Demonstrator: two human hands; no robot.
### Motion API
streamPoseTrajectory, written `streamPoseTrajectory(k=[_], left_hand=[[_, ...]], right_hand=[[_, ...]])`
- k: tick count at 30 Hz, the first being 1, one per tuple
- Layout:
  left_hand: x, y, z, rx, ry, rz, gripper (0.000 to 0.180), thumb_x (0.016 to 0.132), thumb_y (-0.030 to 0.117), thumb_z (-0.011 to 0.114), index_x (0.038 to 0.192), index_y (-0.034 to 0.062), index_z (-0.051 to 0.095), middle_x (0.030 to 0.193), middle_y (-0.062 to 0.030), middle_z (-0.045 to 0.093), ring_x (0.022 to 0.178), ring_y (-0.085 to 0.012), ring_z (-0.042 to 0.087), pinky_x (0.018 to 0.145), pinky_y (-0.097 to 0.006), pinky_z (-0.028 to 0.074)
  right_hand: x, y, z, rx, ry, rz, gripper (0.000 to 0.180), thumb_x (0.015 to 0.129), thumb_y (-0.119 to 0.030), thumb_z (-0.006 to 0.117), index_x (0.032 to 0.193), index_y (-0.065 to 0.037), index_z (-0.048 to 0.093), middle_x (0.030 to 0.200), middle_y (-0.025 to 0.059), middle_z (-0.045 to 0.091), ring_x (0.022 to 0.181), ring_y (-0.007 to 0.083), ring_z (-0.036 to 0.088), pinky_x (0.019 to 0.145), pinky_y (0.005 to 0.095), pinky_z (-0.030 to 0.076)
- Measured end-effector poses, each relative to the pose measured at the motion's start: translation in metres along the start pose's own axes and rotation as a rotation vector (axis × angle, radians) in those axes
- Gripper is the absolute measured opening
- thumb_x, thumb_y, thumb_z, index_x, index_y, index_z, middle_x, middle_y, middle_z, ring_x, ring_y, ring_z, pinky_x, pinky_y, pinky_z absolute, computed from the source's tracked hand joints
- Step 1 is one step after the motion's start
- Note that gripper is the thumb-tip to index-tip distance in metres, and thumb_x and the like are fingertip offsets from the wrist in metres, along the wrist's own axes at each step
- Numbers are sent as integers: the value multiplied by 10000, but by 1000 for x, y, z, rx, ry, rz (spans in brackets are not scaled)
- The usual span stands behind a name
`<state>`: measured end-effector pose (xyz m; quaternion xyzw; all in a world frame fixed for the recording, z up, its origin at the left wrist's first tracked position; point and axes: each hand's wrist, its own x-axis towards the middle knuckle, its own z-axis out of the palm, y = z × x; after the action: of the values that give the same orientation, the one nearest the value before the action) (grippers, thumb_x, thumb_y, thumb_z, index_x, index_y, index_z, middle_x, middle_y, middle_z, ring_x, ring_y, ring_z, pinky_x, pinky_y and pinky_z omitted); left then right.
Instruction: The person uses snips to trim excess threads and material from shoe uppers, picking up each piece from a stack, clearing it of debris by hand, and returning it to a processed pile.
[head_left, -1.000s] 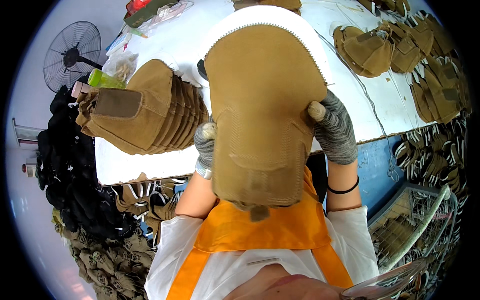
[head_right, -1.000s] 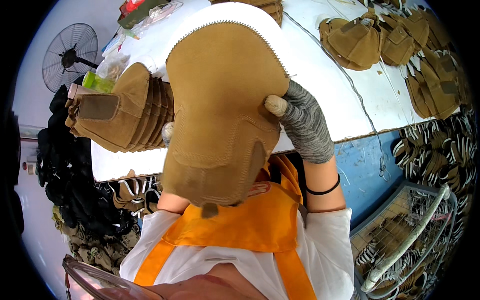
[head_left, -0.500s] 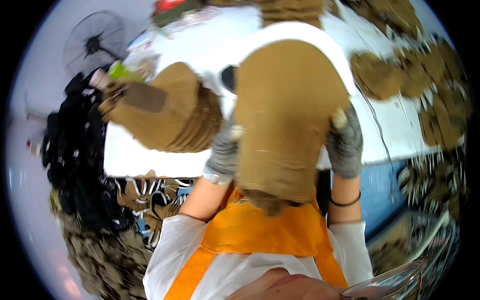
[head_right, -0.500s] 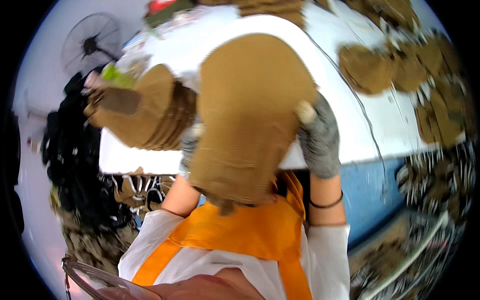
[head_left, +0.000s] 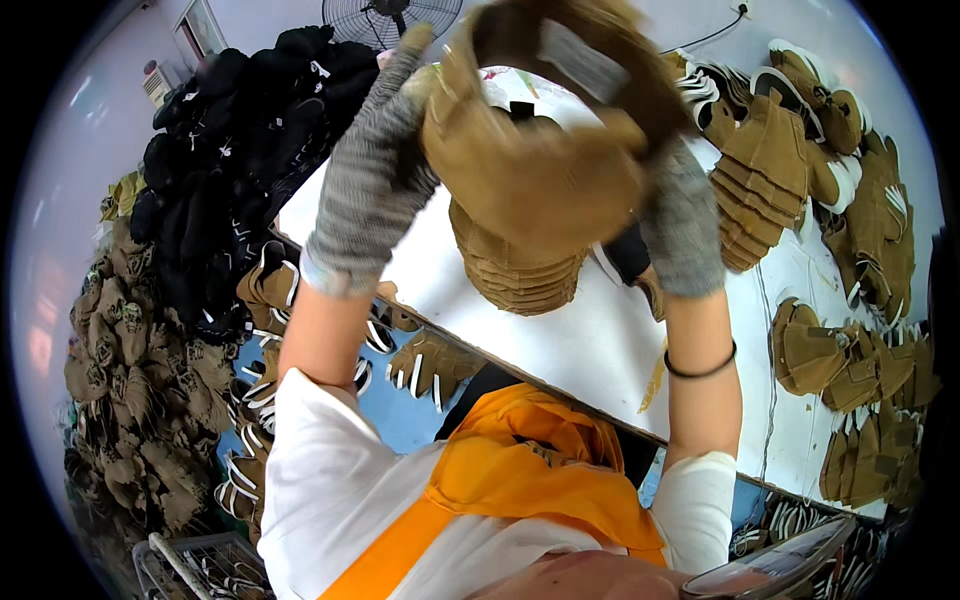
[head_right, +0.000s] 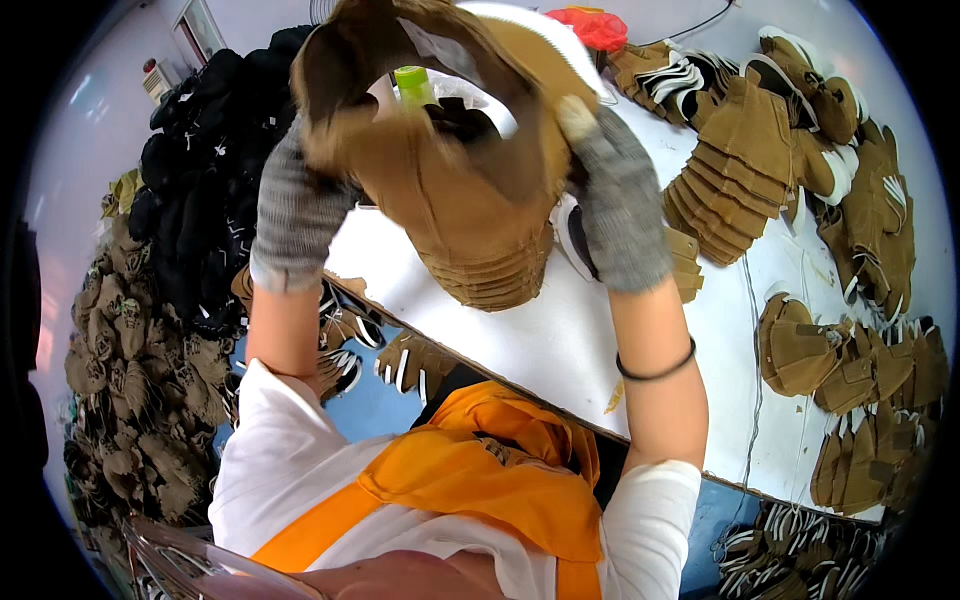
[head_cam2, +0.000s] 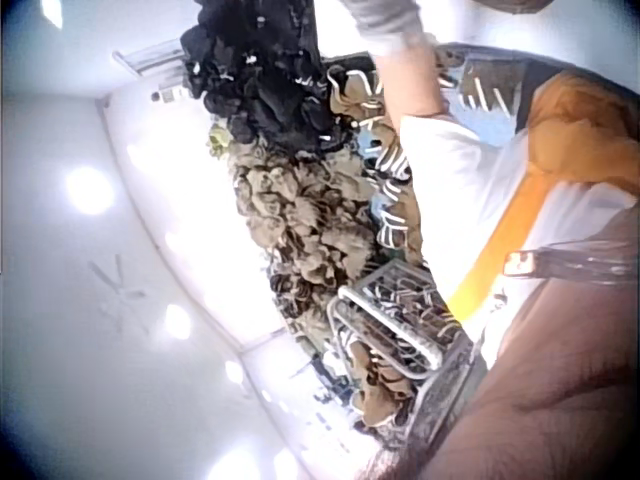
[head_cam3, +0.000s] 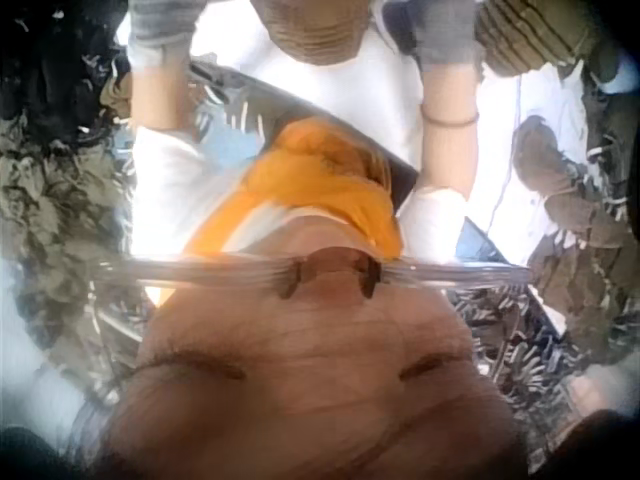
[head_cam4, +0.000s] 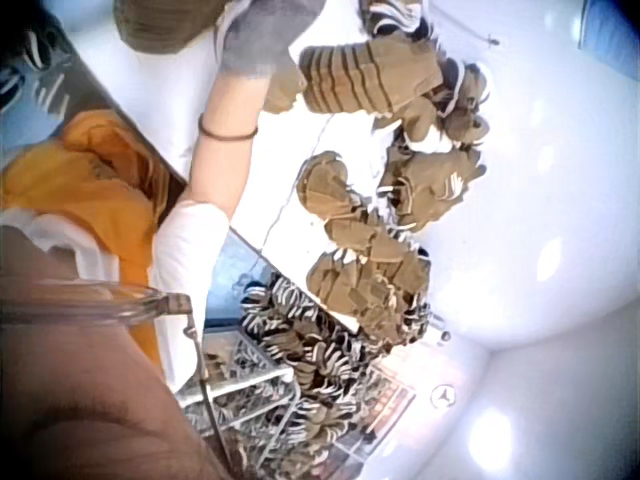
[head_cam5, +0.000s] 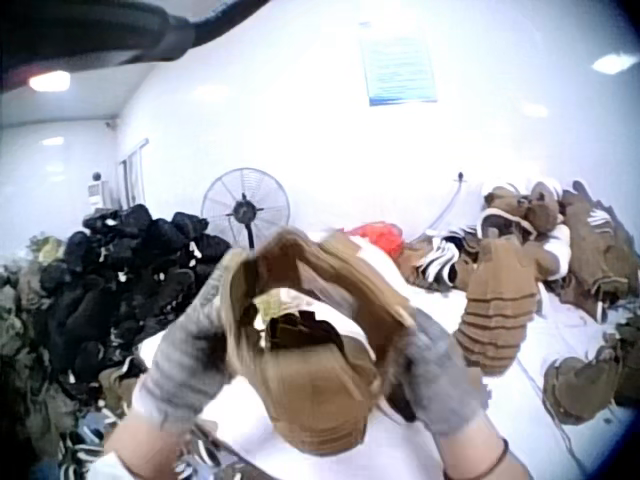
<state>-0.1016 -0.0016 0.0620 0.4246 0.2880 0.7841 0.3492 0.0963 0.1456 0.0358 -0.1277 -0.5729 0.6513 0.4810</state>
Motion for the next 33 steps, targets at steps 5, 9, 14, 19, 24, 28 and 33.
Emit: streamPoseTrajectory(k=[5, 9, 14, 19, 24, 28, 33], left_hand=[[4, -29, -95, 82, 115, -292, 367, 881, 47, 569, 1236, 3, 493, 1120, -85, 590, 964, -168, 608, 843, -281, 536], [12, -37, -88, 2, 57, -260, 349, 868, 94, 589, 1200, 2, 530, 1095, -88, 612, 962, -170, 613, 819, -262, 545], [47, -56, -119, 433, 20, -278, 271, 875, 163, 606, 1108, 29, 575, 937, -54, 634, 799, -74, 605, 629, -185, 538], [23, -80, -102, 4, 40, -462, 189, 891, 217, 581, 1029, 93, 619, 775, 42, 601, 609, 5, 513, 461, -115, 407], [1, -61, -86, 404, -13, -327, 318, 936, 199, 520, 1218, 55, 547, 968, -13, 605, 785, -79, 526, 686, -215, 452], [9, -69, -95, 784, -101, -17, 331, 920, 259, 567, 1171, 44, 549, 991, -24, 589, 903, -80, 512, 827, -243, 429], [26, -37, -61, 1187, 0, 671, 504, 843, 286, 660, 1266, 61, 502, 1164, -114, 544, 1077, -245, 513, 970, -350, 394]], right_hand=[[37, 55, 14, -251, -41, 199, 311, 865, -354, 625, 934, -51, 620, 715, -26, 555, 557, 56, 470, 501, 186, 399], [40, 54, 14, -324, 27, 241, 318, 857, -368, 631, 890, -52, 610, 677, -22, 540, 535, 66, 462, 497, 197, 402], [56, 52, 7, -443, -42, 198, 328, 873, -372, 600, 926, -49, 612, 663, -11, 542, 546, 66, 480, 483, 211, 397], [24, 86, -23, -189, -90, 233, 306, 914, -322, 558, 1023, -44, 626, 739, -36, 556, 601, 46, 464, 542, 186, 385], [16, 75, -21, -162, -154, 258, 350, 948, -265, 511, 1178, -5, 555, 891, 12, 601, 761, 78, 531, 688, 228, 454], [24, 74, -37, -671, -94, 263, 390, 889, -392, 582, 966, -9, 594, 771, 51, 594, 684, 145, 520, 664, 274, 449], [45, 26, -12, -641, 145, -355, 317, 879, -335, 611, 933, -23, 589, 866, 98, 619, 802, 191, 583, 755, 315, 467]])
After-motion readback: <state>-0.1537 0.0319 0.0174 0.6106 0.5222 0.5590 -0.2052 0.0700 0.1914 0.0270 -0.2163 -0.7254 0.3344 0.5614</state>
